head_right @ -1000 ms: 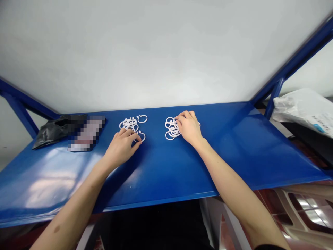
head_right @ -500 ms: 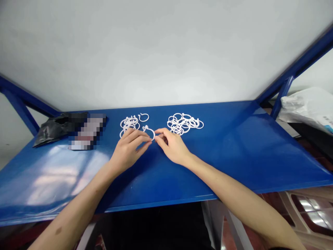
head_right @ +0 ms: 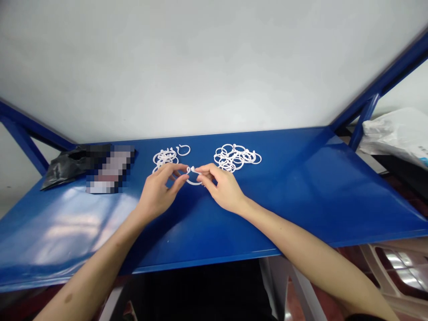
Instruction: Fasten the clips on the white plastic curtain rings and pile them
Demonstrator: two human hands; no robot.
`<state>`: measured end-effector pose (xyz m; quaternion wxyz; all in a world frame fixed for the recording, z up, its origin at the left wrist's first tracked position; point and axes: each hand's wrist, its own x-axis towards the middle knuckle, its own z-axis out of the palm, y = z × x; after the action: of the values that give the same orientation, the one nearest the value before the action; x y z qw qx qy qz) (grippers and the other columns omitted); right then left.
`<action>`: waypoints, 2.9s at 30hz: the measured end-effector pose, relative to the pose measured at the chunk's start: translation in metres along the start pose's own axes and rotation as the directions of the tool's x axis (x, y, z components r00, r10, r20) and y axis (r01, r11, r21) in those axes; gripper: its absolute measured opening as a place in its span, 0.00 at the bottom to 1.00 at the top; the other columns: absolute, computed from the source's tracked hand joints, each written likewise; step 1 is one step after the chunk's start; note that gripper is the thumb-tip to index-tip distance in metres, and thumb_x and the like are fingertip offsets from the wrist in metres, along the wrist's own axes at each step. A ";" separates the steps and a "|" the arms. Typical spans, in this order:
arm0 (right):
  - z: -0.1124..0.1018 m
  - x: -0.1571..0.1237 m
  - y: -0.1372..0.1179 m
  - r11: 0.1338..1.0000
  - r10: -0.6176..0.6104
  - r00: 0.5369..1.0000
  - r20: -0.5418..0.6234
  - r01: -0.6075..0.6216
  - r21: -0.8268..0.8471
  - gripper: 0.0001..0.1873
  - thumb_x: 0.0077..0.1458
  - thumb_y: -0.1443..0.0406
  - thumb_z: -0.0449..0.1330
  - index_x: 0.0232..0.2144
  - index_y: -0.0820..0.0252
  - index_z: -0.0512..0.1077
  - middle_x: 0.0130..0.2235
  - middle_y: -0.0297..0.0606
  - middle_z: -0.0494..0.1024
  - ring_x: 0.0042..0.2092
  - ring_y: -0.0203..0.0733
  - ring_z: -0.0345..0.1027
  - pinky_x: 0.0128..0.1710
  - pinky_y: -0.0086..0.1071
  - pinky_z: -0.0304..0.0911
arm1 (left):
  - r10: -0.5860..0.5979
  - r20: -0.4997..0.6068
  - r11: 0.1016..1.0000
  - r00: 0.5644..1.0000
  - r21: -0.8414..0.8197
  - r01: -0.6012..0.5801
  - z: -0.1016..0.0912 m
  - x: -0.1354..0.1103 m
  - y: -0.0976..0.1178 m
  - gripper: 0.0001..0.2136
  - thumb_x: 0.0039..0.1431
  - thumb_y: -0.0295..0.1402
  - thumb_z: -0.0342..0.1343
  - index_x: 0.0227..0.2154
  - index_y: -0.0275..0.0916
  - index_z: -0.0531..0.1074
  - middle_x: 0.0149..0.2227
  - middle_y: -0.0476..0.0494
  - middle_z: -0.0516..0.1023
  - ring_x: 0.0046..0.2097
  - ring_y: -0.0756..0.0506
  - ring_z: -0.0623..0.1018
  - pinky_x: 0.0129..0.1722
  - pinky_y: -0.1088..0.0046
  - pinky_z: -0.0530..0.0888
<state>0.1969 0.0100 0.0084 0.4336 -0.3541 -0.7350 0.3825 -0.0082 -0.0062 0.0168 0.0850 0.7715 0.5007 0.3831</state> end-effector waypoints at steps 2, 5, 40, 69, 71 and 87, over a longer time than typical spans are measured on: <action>0.001 -0.001 -0.001 0.998 -0.039 0.999 0.017 0.040 -0.046 0.09 0.67 0.63 0.57 0.47 0.53 0.75 0.40 0.34 0.82 0.39 0.38 0.79 0.42 0.33 0.73 | -0.054 0.089 0.994 0.995 -0.087 0.061 -0.001 0.001 -0.001 0.07 0.68 0.35 0.54 0.40 0.41 0.75 0.37 0.49 0.82 0.34 0.49 0.78 0.34 0.75 0.72; 0.002 -0.002 0.001 0.989 -0.101 0.994 0.041 0.105 -0.105 0.08 0.67 0.65 0.57 0.44 0.53 0.76 0.40 0.34 0.82 0.39 0.38 0.78 0.42 0.33 0.73 | -0.061 0.110 0.985 0.992 -0.157 0.078 0.002 -0.001 -0.002 0.08 0.69 0.34 0.53 0.36 0.41 0.76 0.33 0.51 0.82 0.33 0.50 0.79 0.34 0.77 0.72; -0.037 0.019 0.025 0.722 -0.252 0.964 -0.081 0.132 -0.679 0.06 0.65 0.66 0.57 0.41 0.57 0.75 0.43 0.43 0.77 0.46 0.51 0.67 0.48 0.46 0.66 | -0.045 0.050 0.782 0.998 0.624 0.004 -0.006 0.006 -0.042 0.07 0.63 0.32 0.57 0.32 0.38 0.78 0.39 0.36 0.76 0.44 0.35 0.71 0.40 0.58 0.70; -0.003 -0.005 0.002 0.924 -0.186 0.967 0.171 0.232 -0.303 0.12 0.69 0.66 0.53 0.52 0.55 0.72 0.48 0.39 0.82 0.46 0.41 0.78 0.45 0.36 0.74 | -0.142 0.153 0.973 0.978 -0.161 0.166 0.005 -0.004 0.004 0.09 0.68 0.32 0.50 0.35 0.41 0.75 0.35 0.49 0.82 0.36 0.48 0.80 0.38 0.74 0.72; -0.003 -0.007 0.003 0.904 -0.218 0.956 0.196 0.274 -0.329 0.13 0.70 0.66 0.53 0.52 0.56 0.72 0.49 0.40 0.82 0.48 0.43 0.78 0.47 0.38 0.74 | -0.087 0.131 0.987 0.988 -0.124 0.103 0.007 -0.008 0.002 0.10 0.68 0.29 0.49 0.34 0.41 0.75 0.36 0.48 0.81 0.38 0.48 0.79 0.40 0.73 0.72; -0.041 0.021 0.020 0.709 -0.344 0.930 -0.134 0.163 -0.686 0.08 0.66 0.64 0.58 0.42 0.54 0.78 0.40 0.39 0.83 0.44 0.49 0.70 0.45 0.46 0.70 | -0.003 0.147 0.940 0.989 0.338 -0.047 -0.002 0.002 -0.019 0.12 0.68 0.37 0.53 0.48 0.39 0.74 0.46 0.39 0.78 0.49 0.37 0.73 0.53 0.56 0.72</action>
<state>0.2295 0.0476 0.0123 0.4173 -0.4252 -0.8030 -0.0161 -0.0225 0.0044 0.0099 -0.0174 0.8061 0.5431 0.2345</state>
